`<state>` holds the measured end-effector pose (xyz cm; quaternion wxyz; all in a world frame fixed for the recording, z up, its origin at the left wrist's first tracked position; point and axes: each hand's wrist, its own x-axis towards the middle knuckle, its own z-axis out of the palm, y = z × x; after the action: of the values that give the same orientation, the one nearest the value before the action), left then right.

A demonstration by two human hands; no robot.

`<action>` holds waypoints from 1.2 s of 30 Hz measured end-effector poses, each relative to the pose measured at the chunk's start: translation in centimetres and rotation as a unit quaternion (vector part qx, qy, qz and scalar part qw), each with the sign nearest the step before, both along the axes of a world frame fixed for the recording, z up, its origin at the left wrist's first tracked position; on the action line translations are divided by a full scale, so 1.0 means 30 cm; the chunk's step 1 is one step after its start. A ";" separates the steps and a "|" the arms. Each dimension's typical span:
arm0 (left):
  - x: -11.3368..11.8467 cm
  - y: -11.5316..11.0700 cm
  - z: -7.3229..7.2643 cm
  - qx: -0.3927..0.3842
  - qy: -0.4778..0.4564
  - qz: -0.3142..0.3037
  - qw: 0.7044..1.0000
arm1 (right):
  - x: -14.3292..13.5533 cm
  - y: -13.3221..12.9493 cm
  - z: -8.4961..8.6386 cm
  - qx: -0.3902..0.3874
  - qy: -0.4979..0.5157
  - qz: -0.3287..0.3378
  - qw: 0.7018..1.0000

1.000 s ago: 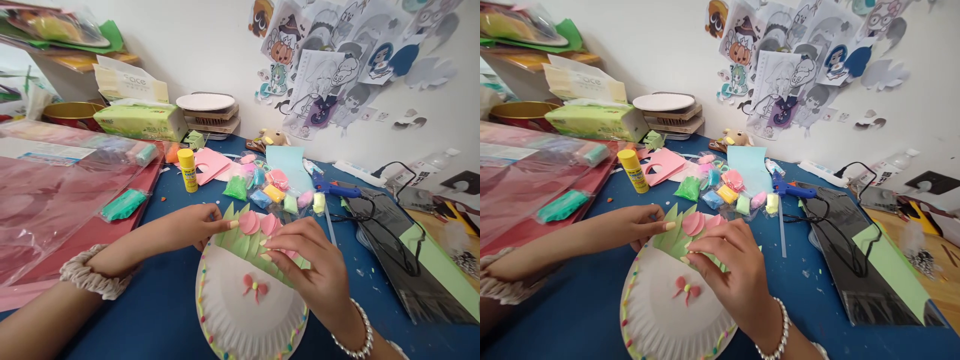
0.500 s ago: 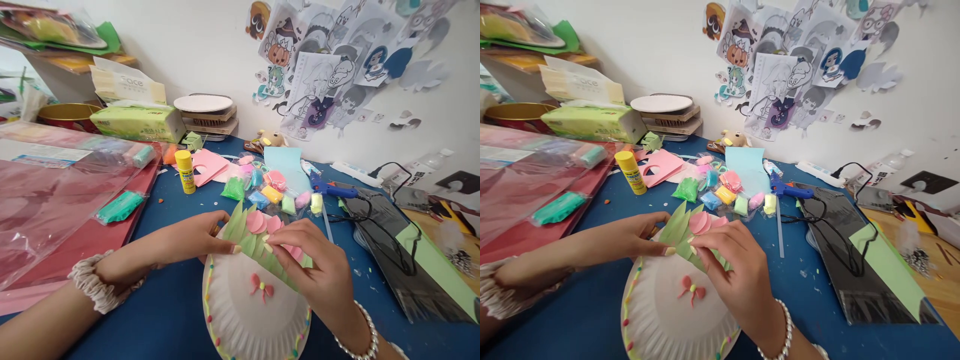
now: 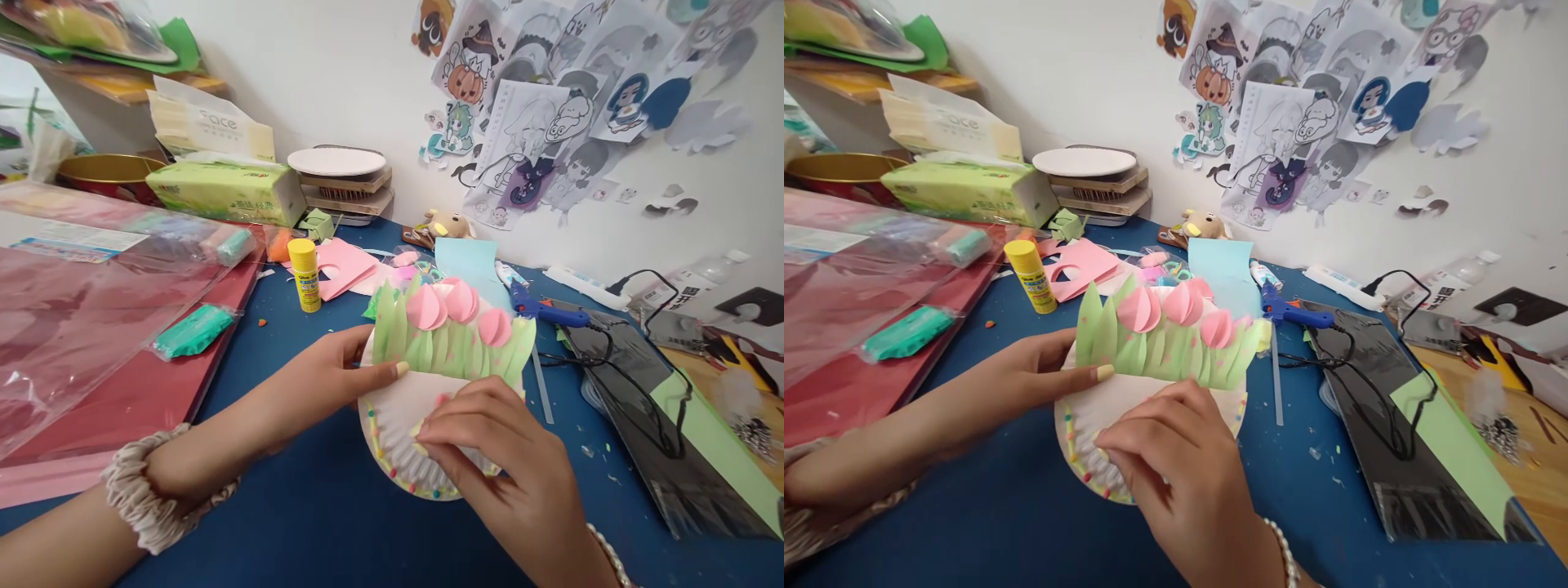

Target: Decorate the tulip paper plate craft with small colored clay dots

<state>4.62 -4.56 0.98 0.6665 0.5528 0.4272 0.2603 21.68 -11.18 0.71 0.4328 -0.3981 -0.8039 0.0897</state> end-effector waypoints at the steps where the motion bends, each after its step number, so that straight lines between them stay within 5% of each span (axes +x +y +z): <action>1: 0.005 -0.004 -0.002 -0.005 -0.010 0.003 1.000 | -0.004 0.001 -0.004 0.002 -0.001 -0.002 1.000; 36: 0.034 -0.033 0.000 -0.045 -0.064 0.010 0.997 | -0.026 -0.003 -0.036 0.032 -0.035 -0.073 0.996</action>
<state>5.65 -5.54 0.97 0.7142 0.5004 0.4000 0.2822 20.89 -11.26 -0.37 0.4222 -0.4447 -0.7898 0.0184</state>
